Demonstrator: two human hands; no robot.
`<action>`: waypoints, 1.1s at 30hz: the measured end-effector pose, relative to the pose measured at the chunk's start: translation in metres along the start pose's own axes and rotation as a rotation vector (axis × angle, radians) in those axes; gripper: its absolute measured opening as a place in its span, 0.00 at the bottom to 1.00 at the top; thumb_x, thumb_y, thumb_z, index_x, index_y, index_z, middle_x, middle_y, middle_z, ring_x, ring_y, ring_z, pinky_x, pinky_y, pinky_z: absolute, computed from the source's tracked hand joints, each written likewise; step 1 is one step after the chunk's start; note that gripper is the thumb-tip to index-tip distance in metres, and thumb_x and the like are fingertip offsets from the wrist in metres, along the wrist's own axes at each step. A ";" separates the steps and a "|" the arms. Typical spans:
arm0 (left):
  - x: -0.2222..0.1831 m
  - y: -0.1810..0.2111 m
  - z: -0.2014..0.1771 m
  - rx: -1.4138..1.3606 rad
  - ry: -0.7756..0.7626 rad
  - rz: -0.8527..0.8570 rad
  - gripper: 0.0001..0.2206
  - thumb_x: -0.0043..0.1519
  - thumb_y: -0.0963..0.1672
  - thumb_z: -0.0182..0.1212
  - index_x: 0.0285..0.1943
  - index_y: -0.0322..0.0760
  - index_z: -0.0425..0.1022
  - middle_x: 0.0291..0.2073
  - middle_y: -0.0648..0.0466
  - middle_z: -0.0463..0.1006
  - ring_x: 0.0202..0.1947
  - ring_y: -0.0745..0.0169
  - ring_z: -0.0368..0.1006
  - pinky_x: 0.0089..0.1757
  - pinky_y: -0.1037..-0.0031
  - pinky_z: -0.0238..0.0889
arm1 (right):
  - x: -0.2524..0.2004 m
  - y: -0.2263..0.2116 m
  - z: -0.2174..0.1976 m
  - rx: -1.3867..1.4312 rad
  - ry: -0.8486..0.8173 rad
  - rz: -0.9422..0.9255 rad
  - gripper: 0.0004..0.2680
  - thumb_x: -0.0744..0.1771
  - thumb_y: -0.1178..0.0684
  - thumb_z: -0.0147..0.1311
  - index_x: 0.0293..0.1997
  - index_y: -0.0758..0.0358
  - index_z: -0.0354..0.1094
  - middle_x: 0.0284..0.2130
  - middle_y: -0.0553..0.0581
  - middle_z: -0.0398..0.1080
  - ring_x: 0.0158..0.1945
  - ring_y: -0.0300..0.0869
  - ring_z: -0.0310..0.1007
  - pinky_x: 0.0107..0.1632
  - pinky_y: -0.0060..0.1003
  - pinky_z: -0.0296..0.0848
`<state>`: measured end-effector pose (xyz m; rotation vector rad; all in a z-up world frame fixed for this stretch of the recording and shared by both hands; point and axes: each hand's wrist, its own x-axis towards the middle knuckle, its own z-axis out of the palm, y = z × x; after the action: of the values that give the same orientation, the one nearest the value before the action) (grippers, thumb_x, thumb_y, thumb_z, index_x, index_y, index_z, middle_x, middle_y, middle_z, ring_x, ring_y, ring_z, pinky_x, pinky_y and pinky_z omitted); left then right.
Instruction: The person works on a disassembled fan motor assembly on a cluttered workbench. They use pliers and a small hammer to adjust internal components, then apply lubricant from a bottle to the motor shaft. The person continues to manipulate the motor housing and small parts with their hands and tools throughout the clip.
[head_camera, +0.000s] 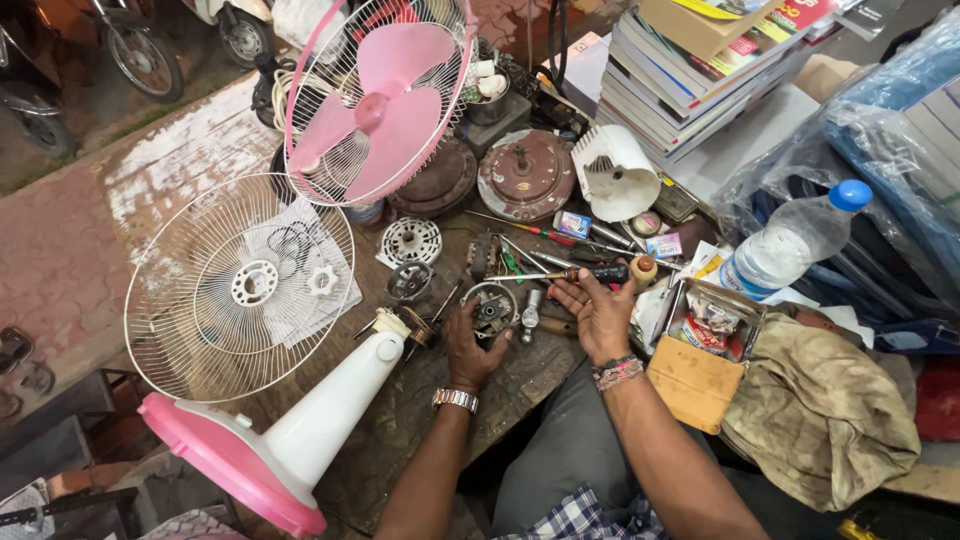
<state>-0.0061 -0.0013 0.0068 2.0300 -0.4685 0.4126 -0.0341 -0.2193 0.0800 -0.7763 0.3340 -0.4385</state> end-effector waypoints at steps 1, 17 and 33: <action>0.000 -0.001 0.000 0.003 -0.001 -0.002 0.34 0.50 0.49 0.74 0.66 0.38 0.67 0.52 0.44 0.75 0.53 0.42 0.70 0.54 0.56 0.61 | 0.000 0.001 -0.001 -0.003 -0.001 -0.002 0.16 0.67 0.62 0.57 0.54 0.57 0.50 0.40 0.63 0.74 0.41 0.55 0.80 0.44 0.56 0.83; 0.000 0.003 -0.001 -0.064 0.030 -0.007 0.43 0.51 0.48 0.74 0.75 0.31 0.55 0.59 0.40 0.72 0.59 0.41 0.69 0.60 0.56 0.59 | 0.003 0.006 -0.004 -0.024 -0.063 0.091 0.19 0.68 0.60 0.55 0.62 0.53 0.49 0.43 0.62 0.72 0.45 0.56 0.79 0.48 0.54 0.81; 0.000 0.007 -0.007 -0.014 0.068 0.014 0.54 0.50 0.51 0.75 0.81 0.34 0.40 0.76 0.38 0.54 0.74 0.35 0.51 0.68 0.51 0.44 | 0.026 0.016 -0.040 0.270 -0.019 0.315 0.16 0.70 0.45 0.49 0.57 0.71 0.61 0.54 0.71 0.66 0.63 0.64 0.66 0.65 0.62 0.68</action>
<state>-0.0105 0.0012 0.0155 1.9935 -0.4431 0.4841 -0.0258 -0.2463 0.0383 -0.4535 0.3632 -0.1738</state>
